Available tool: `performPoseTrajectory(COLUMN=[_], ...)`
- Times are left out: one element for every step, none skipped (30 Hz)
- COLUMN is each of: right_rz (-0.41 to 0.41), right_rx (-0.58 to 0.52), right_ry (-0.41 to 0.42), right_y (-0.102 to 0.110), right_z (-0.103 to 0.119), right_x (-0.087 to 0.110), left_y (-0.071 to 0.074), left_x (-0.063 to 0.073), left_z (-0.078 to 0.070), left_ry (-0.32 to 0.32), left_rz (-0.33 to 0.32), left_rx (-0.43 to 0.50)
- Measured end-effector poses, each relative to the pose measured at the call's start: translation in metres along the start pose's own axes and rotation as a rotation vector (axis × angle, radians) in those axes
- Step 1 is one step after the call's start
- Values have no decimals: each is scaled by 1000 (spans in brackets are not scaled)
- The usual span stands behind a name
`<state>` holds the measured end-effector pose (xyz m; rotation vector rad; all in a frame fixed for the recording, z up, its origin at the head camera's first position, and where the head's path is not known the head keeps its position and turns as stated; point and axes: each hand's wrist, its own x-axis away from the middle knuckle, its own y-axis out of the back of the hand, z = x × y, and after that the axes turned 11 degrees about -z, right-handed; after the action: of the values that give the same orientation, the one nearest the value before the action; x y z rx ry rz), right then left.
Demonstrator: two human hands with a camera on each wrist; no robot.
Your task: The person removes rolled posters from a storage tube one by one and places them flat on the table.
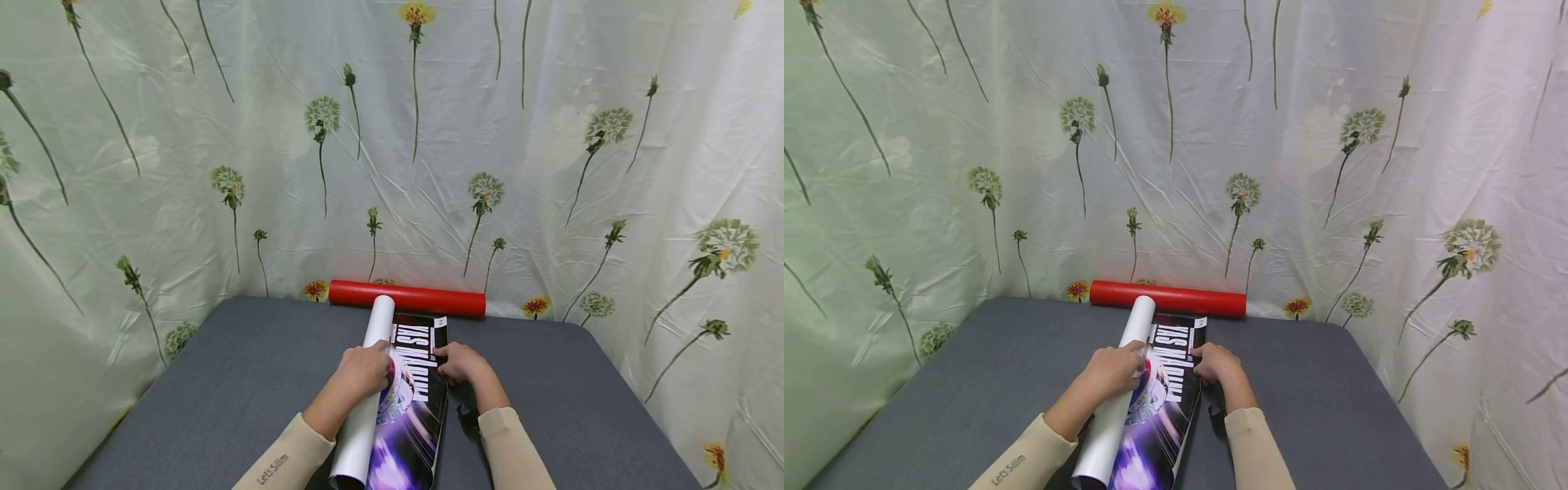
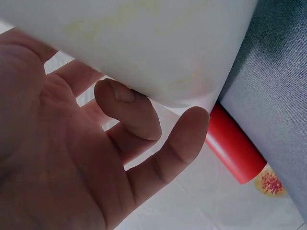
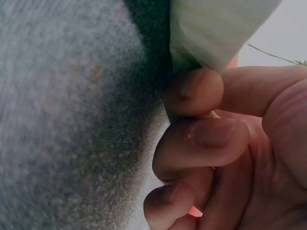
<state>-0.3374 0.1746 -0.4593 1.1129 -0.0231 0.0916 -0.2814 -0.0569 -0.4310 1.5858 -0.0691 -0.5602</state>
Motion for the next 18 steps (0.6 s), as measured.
performPoseTrajectory(right_rz=[0,1,1,0,-1,0,0,0,0,0,1,0,-1,-1,-2,-2,-2,-1], right_rx=[0,0,-1,-2,-4,-5,-7,-8,-9,-8,-7,-3,-2,1,2,7,7,11], right_ry=[0,0,-1,0,1,2,2,5,4,5,2,2,-2,-3,-7,-6,-8,-6], right_y=[0,0,0,0,0,0,0,0,1,1,1,1,0,0,0,0,0,0], right_z=[0,-1,-1,-1,-1,-1,-1,-1,-1,-1,0,0,0,0,0,0,0,0], right_x=[0,0,0,-1,-1,-1,-1,-1,0,-1,-1,-1,-1,-1,-1,-1,-1,-1], left_y=[0,0,0,-1,0,0,0,0,0,0,0,0,0,-1,-1,-1,-1,-2], left_x=[0,0,0,0,0,0,0,-1,-1,-1,-1,-1,-2,-2,-2,-2,-2,-3], left_z=[0,1,1,1,1,1,1,1,1,2,2,2,2,2,2,2,2,2], left_ry=[-1,-1,0,3,4,4,6,7,9,12,14,17,20,22,25,28,31,32], left_rz=[2,3,4,6,9,13,16,19,23,26,25,25,24,25,24,23,24,25], left_rx=[4,6,10,13,14,14,15,16,18,17,17,18,18,18,18,17,16,15])
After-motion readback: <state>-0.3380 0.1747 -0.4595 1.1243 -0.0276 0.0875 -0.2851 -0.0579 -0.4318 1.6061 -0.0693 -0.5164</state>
